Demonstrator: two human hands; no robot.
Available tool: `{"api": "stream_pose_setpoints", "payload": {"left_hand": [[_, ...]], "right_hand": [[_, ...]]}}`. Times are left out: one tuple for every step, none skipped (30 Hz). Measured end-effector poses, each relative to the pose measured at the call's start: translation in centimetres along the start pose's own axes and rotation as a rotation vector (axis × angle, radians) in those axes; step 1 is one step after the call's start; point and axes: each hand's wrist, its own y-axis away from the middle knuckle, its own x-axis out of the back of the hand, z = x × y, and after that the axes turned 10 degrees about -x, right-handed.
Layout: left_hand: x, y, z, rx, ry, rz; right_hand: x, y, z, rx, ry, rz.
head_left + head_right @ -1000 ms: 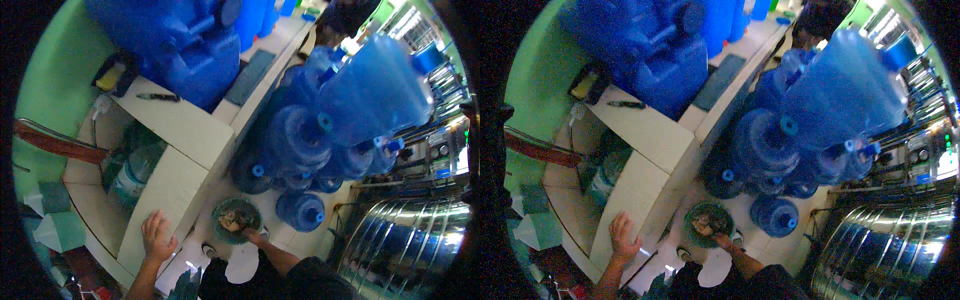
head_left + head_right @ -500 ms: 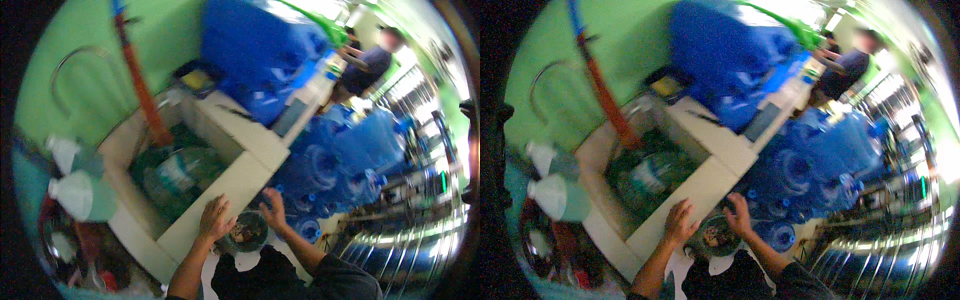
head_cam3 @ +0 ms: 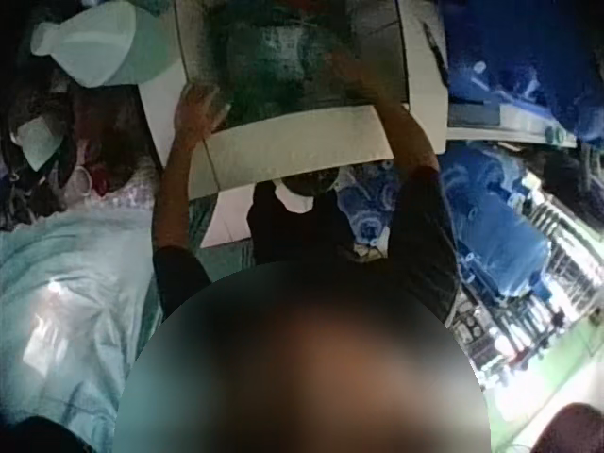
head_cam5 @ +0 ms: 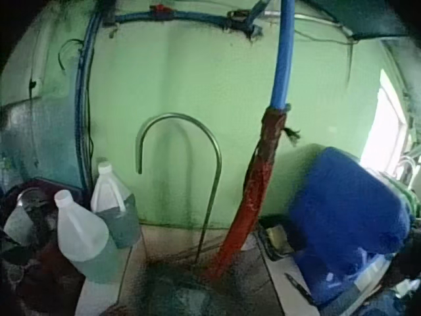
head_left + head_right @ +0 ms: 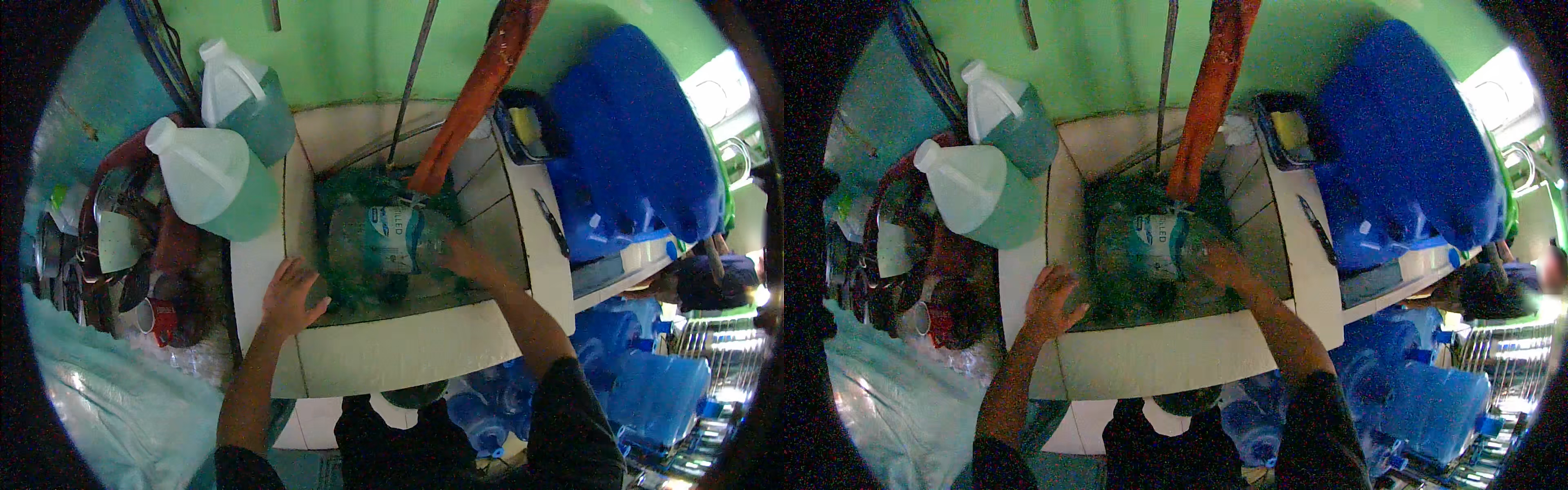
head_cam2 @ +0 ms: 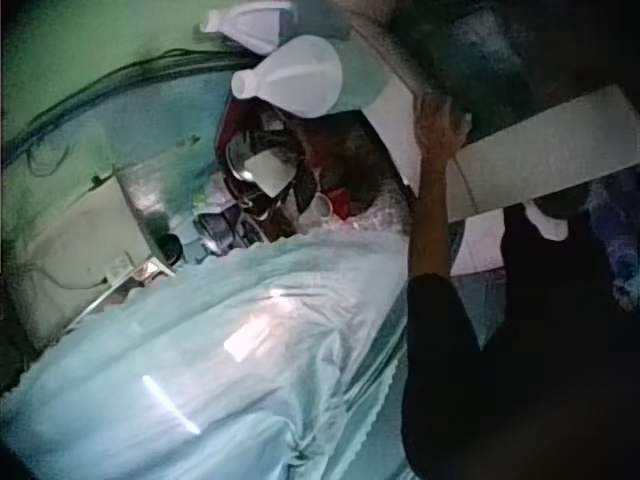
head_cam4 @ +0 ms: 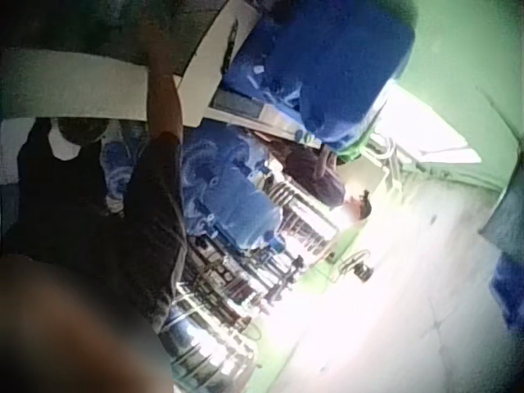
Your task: The person moves several large blue water dispenser jugs, then washes a clear plastic jug in a sink using a green scrubbing tool and a sponge. They rinse the jug, scrub the sink, and place the cleaned jug aside.
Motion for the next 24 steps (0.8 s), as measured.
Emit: {"api": "stream_pose_setpoints", "payload": {"left_hand": [[-0.1,-0.2,0.0,0.011,0.005,-0.039],[-0.1,-0.3,0.1,0.04,0.009,-0.071],[0.0,-0.3,-0.1,0.095,-0.006,-0.105],[0.1,-0.3,-0.1,0.073,0.008,-0.082],[0.1,-0.2,-0.3,0.076,0.012,-0.069],[0.2,-0.2,-0.3,0.076,0.014,-0.055],[0.2,-0.1,-0.4,0.068,-0.003,-0.039],[0.2,0.0,-0.5,0.056,-0.019,-0.023],[0.1,0.0,-0.6,0.037,-0.04,0.001],[0.0,0.0,-0.6,0.043,-0.02,-0.006],[-0.1,0.1,-0.6,0.043,-0.011,-0.002],[-0.2,0.0,-0.6,0.073,-0.002,-0.023],[-0.3,0.0,-0.6,0.042,-0.007,-0.001],[-0.3,0.0,-0.7,0.036,-0.009,-0.009],[-0.4,0.0,-0.7,0.04,-0.019,-0.01],[-0.5,-0.1,-0.8,0.009,-0.042,-0.01],[-0.6,-0.1,-0.9,-0.009,-0.072,-0.005],[-0.7,-0.1,-1.0,-0.044,-0.097,0.001],[-0.7,-0.1,-1.0,-0.009,-0.091,-0.005],[-0.8,-0.1,-1.0,0.009,-0.08,-0.011],[-0.8,0.0,-1.0,0.022,-0.068,-0.012],[-0.9,0.0,-0.9,0.023,-0.088,-0.026],[-0.9,0.0,-0.9,0.014,-0.102,-0.036],[-1.1,0.0,-0.8,0.049,-0.121,-0.071]], "right_hand": [[-0.2,-2.2,0.9,-0.036,0.044,-0.07],[-0.3,-4.3,1.8,-0.053,0.059,-0.131],[-0.6,-6.2,2.5,-0.066,0.077,-0.182],[-0.8,-7.8,3.2,-0.076,0.084,-0.232],[-1.3,-9.0,3.7,-0.079,0.083,-0.27],[-1.8,-9.8,4.2,-0.085,0.079,-0.303],[-2.3,-10.4,4.5,-0.089,0.076,-0.334],[-2.8,-10.6,4.8,-0.099,0.071,-0.354],[-3.3,-10.8,5.0,-0.103,0.071,-0.375],[-3.7,-10.7,5.2,-0.108,0.067,-0.393],[-4.0,-10.5,5.3,-0.114,0.063,-0.408],[-4.3,-10.2,5.5,-0.118,0.055,-0.42],[-4.5,-9.9,5.6,-0.122,0.052,-0.43],[-4.6,-9.5,5.8,-0.125,0.046,-0.439],[-4.7,-9.1,6.1,-0.12,0.043,-0.449],[-4.9,-8.7,6.5,-0.126,0.032,-0.457],[-5.2,-8.1,6.8,-0.131,0.026,-0.469],[-5.5,-7.5,7.3,-0.14,0.025,-0.486],[-5.9,-6.8,7.8,-0.15,0.016,-0.492],[-6.4,-6.2,8.3,-0.154,0.01,-0.508],[-6.8,-5.4,8.8,-0.174,-0.003,-0.519],[-7.3,-4.9,9.2,-0.182,-0.013,-0.53],[-7.6,-4.4,9.7,-0.193,-0.02,-0.544],[-7.9,-4.0,10.0,-0.2,-0.028,-0.552]]}}
